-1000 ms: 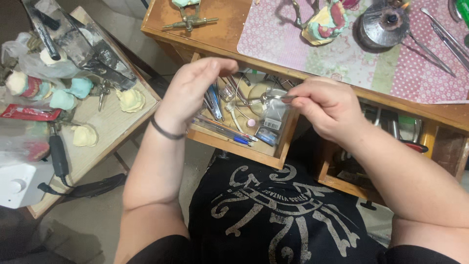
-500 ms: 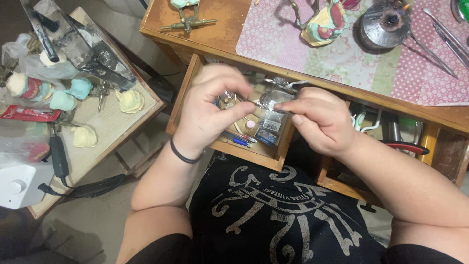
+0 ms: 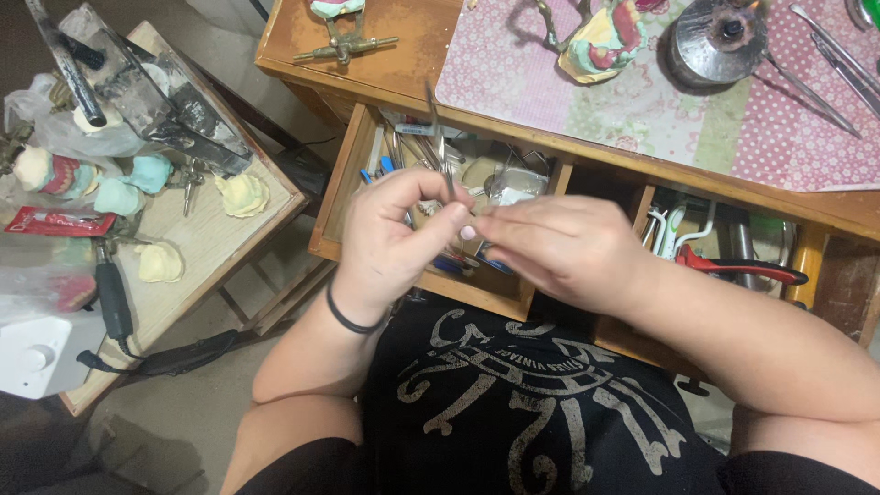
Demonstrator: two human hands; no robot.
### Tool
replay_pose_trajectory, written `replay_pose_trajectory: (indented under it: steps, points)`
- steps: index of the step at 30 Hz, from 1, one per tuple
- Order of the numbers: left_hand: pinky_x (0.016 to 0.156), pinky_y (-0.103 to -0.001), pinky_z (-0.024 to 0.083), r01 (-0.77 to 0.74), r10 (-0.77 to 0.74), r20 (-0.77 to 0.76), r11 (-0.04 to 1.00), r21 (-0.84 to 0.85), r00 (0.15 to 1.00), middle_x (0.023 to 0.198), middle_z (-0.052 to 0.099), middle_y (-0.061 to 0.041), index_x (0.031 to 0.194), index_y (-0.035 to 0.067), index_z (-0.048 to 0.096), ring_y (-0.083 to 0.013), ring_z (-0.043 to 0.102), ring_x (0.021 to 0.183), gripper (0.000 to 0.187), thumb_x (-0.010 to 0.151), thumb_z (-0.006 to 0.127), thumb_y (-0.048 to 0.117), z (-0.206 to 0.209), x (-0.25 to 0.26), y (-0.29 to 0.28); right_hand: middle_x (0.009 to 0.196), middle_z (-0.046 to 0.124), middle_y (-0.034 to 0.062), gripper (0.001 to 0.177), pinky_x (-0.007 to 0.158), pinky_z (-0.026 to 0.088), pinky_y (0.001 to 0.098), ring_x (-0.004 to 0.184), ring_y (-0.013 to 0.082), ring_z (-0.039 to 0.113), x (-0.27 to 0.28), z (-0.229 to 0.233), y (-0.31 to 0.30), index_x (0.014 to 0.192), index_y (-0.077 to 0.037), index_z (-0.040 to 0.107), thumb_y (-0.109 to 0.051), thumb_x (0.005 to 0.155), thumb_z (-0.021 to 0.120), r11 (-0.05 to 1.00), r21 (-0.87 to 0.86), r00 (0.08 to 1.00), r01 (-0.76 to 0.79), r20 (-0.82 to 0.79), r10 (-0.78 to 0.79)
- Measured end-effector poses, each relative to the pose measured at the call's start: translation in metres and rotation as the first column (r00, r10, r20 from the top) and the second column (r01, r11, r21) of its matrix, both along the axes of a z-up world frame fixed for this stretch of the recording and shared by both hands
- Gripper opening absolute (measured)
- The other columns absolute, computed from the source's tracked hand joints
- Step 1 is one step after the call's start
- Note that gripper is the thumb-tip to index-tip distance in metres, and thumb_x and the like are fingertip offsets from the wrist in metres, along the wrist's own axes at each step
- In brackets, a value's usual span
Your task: The person works on a dental prosthesis held in a metal clamp, using a fine metal tool to scrape and shape the material. They open a drawer to retrieve a small metal piece, manipulate it with pliers, and then return to working on the prosthesis.
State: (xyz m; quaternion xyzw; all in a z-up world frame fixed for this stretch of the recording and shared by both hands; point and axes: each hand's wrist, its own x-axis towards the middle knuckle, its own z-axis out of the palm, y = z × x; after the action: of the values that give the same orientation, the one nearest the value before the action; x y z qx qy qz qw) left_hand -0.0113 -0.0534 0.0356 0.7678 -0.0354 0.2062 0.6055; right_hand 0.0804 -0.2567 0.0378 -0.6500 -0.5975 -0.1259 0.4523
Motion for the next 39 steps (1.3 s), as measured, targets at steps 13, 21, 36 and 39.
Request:
replay_pose_trajectory:
  steps: [13,21,36,39]
  points:
    - [0.073,-0.032,0.048,0.092,-0.085,-0.035,0.931,0.353,0.996,0.086,0.068,-0.001,0.101,0.007,0.068,-0.0164,0.064,0.077,0.019,0.106,0.052,0.016,0.036,0.019,0.006,0.098,0.077,0.0043,0.022,0.087,0.057,0.0301,0.093,0.0164,0.075,0.033,0.009,-0.014,0.12,-0.003,0.068,-0.016,0.111,0.052,0.958,-0.284,0.905,0.044,-0.395,-0.159]
    - [0.08,-0.04,0.052,-0.275,0.11,0.3,0.761,0.588,0.947,0.102,0.071,-0.008,0.107,0.009,0.066,-0.0266,0.069,0.09,0.015,0.103,0.069,0.023,0.008,0.032,-0.008,0.066,0.033,-0.0056,0.019,0.046,0.025,0.0215,0.053,0.0062,0.03,0.018,-0.015,-0.004,0.111,-0.008,0.059,-0.025,0.111,0.051,0.982,0.137,0.237,-0.128,-0.957,0.164]
    - [0.079,-0.045,0.061,-0.362,-0.081,0.606,0.736,0.571,0.791,0.109,0.072,-0.014,0.1,0.005,0.074,-0.034,0.071,0.086,0.022,0.107,0.055,0.014,0.002,0.03,-0.006,0.069,0.033,-0.0039,0.018,0.051,0.023,0.023,0.056,0.0074,0.028,0.001,-0.016,-0.009,0.113,-0.005,0.056,-0.022,0.111,0.051,0.957,0.263,0.179,-0.122,-0.943,0.281]
    - [0.082,-0.045,0.061,-0.351,-0.089,0.604,0.743,0.57,0.792,0.11,0.072,-0.014,0.101,0.005,0.074,-0.0337,0.071,0.088,0.018,0.106,0.059,0.013,0.002,0.029,-0.005,0.069,0.033,-0.0039,0.019,0.051,0.023,0.0229,0.056,0.0074,0.029,-0.001,-0.016,-0.009,0.113,-0.005,0.056,-0.023,0.111,0.051,0.959,0.258,0.184,-0.116,-0.944,0.276]
